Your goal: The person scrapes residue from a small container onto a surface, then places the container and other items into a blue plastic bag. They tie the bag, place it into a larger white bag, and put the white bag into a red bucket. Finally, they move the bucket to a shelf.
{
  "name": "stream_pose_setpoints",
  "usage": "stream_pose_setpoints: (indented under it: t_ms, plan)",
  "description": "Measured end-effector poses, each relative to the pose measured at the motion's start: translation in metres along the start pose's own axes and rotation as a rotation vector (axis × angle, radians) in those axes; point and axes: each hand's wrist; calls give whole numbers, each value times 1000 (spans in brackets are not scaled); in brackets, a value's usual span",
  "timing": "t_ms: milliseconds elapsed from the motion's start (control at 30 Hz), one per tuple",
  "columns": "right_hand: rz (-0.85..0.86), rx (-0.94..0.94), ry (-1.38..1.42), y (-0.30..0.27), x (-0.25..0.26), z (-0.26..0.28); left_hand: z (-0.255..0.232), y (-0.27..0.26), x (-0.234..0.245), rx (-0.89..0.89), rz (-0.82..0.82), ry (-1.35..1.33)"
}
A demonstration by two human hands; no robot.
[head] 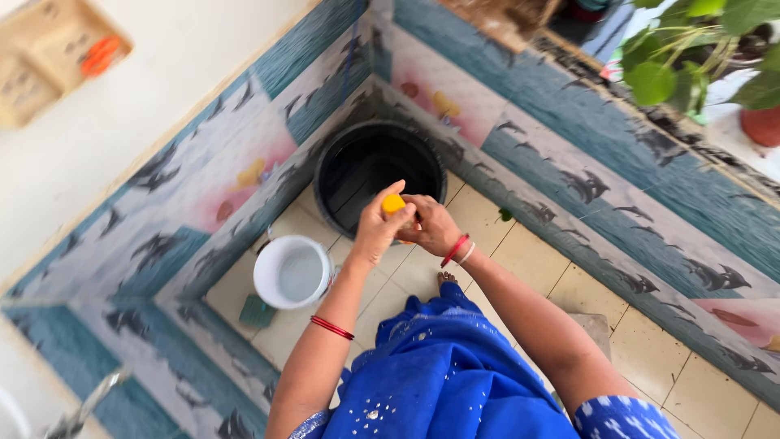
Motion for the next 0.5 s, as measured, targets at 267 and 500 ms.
stream_pose_setpoints:
  t_ms: [267,500]
  plan:
    - [-482,-203,-5,23,98,-93,32,126,-91,-36,15,0]
    - [-717,-152,-109,113,203,-174,33,276,-166,127,-18,-282]
Point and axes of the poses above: each hand's wrist, its own y-axis towards the middle knuckle, its own x-axis out of the back of the hand, z = x × y, and after that the axes turned 2 degrees about z, right-handed
